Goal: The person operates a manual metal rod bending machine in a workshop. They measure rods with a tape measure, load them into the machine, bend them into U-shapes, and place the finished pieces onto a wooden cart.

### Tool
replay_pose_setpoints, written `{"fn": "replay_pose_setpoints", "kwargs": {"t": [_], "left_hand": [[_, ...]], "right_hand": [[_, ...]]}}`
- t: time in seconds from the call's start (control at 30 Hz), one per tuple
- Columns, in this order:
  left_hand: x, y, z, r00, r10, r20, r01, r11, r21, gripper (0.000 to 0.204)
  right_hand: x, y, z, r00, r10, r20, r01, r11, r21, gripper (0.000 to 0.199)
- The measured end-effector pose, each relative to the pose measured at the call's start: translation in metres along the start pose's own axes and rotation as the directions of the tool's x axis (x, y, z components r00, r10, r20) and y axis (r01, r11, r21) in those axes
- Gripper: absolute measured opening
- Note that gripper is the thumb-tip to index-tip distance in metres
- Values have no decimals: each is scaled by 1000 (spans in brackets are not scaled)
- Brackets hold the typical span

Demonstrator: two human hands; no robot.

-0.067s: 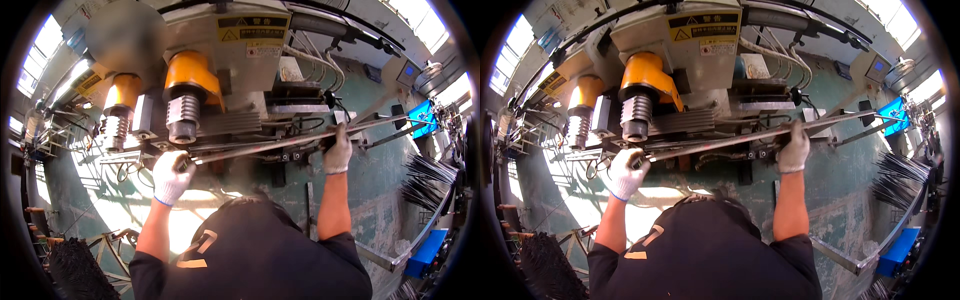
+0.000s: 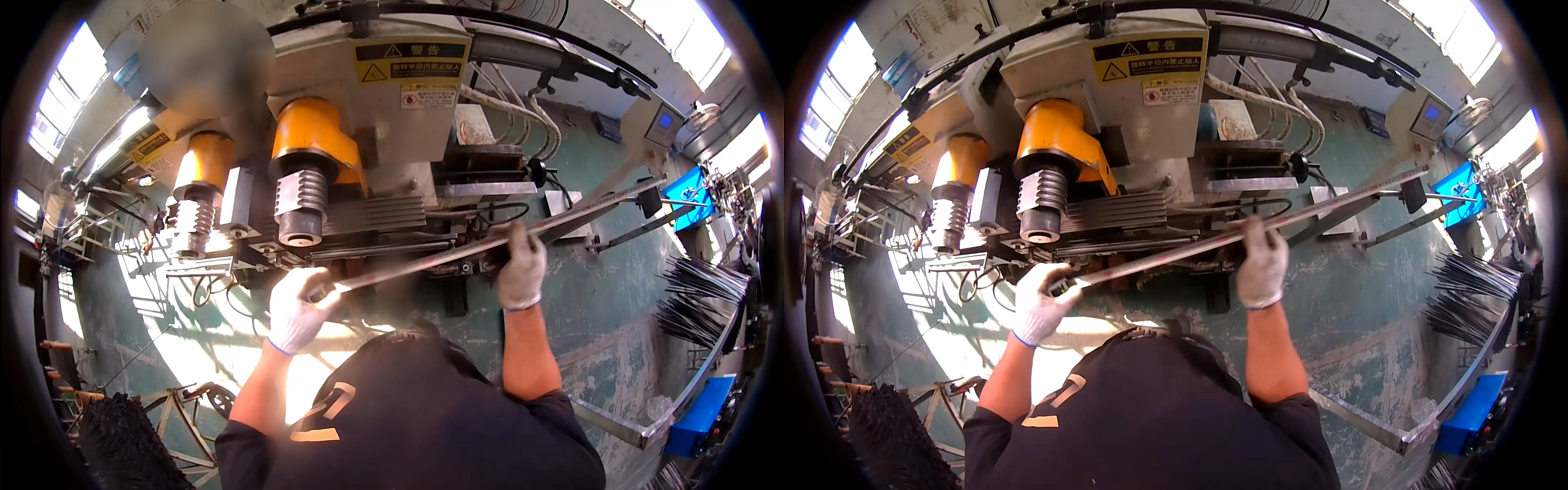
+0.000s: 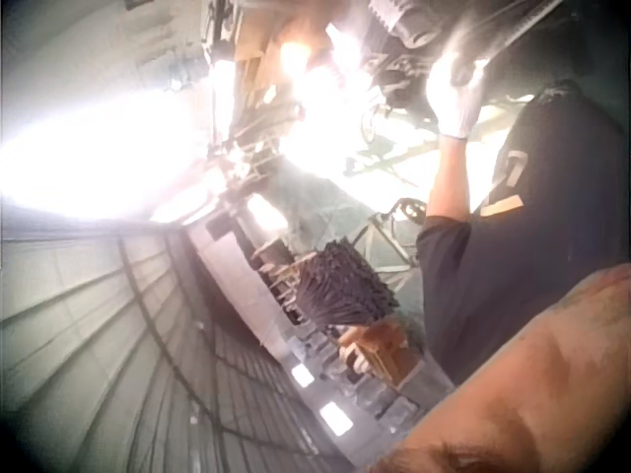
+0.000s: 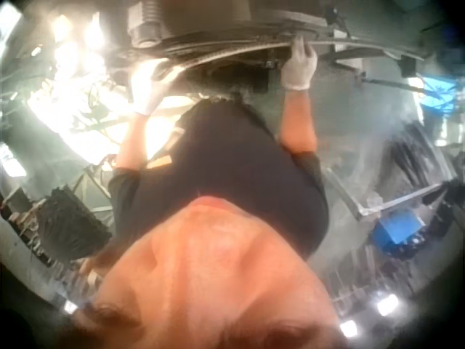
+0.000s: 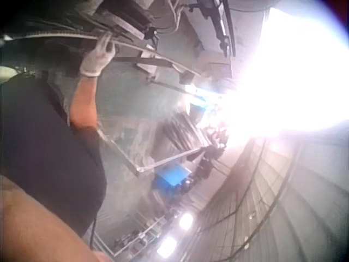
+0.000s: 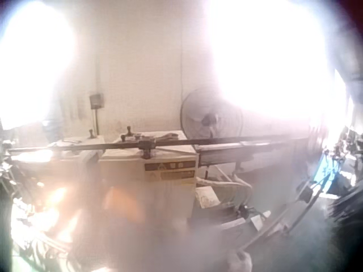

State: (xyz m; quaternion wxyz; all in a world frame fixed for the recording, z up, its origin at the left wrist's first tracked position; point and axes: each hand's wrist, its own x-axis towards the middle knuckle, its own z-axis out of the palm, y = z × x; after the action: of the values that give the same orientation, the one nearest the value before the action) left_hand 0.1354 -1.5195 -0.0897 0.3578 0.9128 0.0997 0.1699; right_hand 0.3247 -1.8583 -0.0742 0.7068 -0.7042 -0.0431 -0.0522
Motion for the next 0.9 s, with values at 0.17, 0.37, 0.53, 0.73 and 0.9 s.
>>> {"fn": "replay_pose_setpoints", "kwargs": {"t": [0.17, 0.37, 0.53, 0.73, 0.9], "left_hand": [[-9, 55, 41, 860, -256, 441, 492, 647, -582, 52], [-7, 50, 59, 883, -269, 385, 467, 411, -783, 65], [3, 76, 45, 880, -220, 420, 467, 249, -848, 68], [5, 82, 27, 945, -36, 325, 324, 234, -917, 87], [-22, 51, 42, 947, -246, 209, 313, 544, -779, 49]], "right_hand": [[-76, 2, 77, 818, 43, 573, -6, 998, -67, 35], [-95, -13, 85, 711, -335, 618, 526, 837, -151, 95], [-86, -8, 97, 537, -480, 693, 738, 666, -111, 87], [-12, -69, 94, 402, -668, 627, 864, 503, -18, 75], [137, -178, 121, 387, -881, 274, 916, 332, -224, 72]]}}
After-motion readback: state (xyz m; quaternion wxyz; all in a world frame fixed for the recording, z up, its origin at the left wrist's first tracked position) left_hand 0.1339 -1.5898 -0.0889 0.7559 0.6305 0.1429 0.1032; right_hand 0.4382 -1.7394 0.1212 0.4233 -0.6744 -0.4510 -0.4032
